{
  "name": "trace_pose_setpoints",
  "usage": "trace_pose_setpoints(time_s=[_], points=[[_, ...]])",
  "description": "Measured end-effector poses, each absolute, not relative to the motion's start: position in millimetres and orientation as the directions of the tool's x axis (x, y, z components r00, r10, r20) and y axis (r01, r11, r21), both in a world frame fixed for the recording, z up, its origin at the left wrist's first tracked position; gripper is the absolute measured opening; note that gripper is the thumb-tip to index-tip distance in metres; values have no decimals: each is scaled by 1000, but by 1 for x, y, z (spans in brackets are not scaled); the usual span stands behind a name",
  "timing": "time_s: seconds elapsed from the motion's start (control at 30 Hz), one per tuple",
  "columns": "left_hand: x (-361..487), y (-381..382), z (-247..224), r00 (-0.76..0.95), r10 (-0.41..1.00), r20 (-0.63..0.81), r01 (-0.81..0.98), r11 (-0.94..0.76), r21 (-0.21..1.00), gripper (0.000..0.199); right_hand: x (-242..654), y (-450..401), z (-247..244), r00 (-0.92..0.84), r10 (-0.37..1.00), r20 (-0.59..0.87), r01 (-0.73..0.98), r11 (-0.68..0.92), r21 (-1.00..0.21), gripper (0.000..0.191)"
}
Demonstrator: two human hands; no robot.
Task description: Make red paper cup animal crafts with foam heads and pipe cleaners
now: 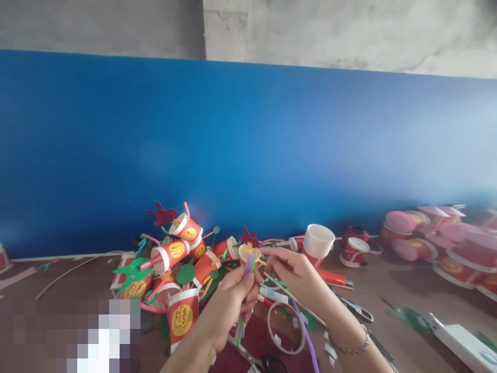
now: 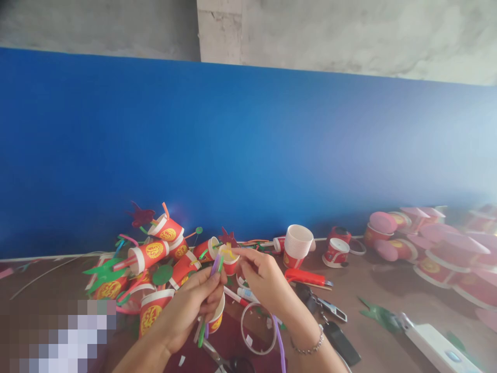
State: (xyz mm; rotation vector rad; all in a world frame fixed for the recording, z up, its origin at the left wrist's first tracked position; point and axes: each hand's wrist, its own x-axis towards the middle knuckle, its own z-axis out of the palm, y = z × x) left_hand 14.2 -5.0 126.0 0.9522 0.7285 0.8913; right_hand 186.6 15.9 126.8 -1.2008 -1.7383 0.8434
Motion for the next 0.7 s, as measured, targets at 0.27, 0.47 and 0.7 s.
trace_pose_setpoints(time_s=[0.27, 0.47, 0.7], points=[[-9, 7, 135, 191, 981, -33, -471, 121, 874, 26, 190, 16, 126, -289, 949, 126, 486, 259, -835, 31], [-26, 10, 147, 14, 1000, 1, -550, 7, 835, 26, 182, 13, 126, -336, 940, -63, 608, 165, -776, 27], [-36, 13, 154, -44, 998, 44, -607, -61, 792, 25, 169, 2, 129, -472, 881, -9, 750, 396, -530, 28]])
